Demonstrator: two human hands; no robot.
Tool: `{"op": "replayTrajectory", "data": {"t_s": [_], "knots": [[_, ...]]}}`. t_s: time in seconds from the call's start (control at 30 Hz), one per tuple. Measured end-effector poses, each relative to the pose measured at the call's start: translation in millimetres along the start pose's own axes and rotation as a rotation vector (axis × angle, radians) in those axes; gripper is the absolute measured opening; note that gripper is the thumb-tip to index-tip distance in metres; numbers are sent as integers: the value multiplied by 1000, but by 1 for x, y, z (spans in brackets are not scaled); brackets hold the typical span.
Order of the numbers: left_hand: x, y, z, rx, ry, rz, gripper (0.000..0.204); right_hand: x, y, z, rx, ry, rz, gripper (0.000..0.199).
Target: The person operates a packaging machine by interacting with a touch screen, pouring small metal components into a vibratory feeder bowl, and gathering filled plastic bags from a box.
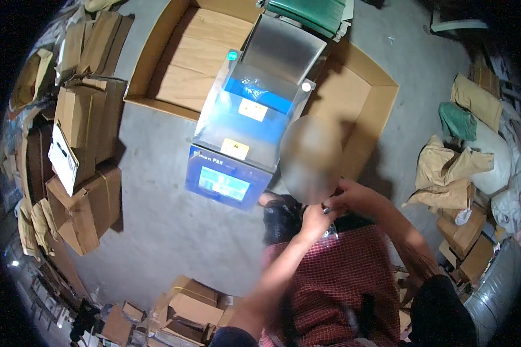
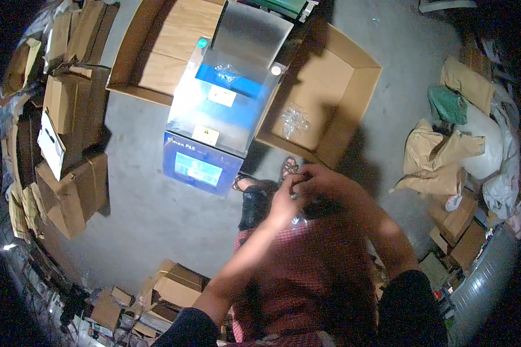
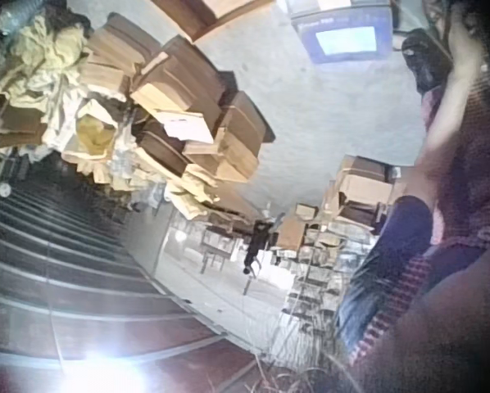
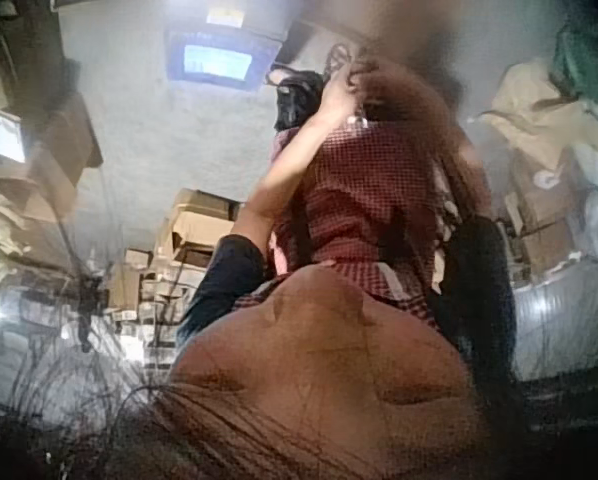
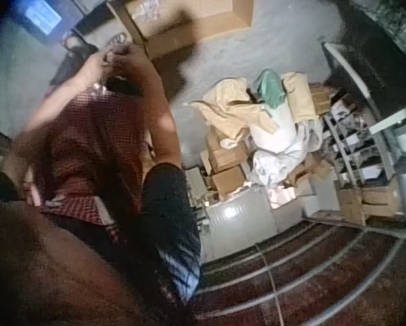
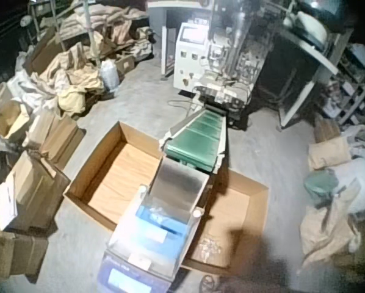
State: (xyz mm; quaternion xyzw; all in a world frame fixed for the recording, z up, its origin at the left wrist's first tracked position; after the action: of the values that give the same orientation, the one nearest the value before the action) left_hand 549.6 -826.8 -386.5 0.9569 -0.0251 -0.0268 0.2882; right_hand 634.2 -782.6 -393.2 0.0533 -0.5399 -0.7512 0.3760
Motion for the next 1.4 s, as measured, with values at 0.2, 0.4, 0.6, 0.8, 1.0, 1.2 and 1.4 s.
{"op": "replayTrajectory", "data": {"t_s": [0.2, 0.4, 0.6, 0.8, 1.0, 1.2, 1.4], "knots": [[-27, 11, 56, -182, 630, -33, 42, 12, -53, 8, -287, -89, 109, 30], [-38, 2, 94, -159, 1082, -411, 38, 7, -74, 49, -212, 8, 162, 24], [9, -15, 160, -283, 1513, -709, 21, -53, -45, 142, -335, 166, -165, 25], [96, -48, 148, -404, 1532, -488, 19, -71, 4, 192, -577, -66, -166, 22], [87, -33, 186, -450, 1391, -553, 20, -53, 8, 205, -660, -359, -24, 27], [73, -38, 197, -461, 1473, -602, 20, -47, -14, 185, -576, -414, 29, 31], [73, -50, 171, -412, 1460, -462, 33, -34, -30, 132, -453, -92, -71, 29]]}}
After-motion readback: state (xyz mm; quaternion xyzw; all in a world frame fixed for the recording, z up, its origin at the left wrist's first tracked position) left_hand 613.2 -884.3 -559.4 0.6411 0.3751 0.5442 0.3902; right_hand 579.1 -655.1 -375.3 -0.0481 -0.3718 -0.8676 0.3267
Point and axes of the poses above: each hand's wrist, its own y-axis away from the middle knuckle, its own x-axis out of the palm, z = x × y, the point moved 9 cm from there along -y, towards the middle knuckle, and after that the axes turned 1 degree about -y, right-handed, at the moved point
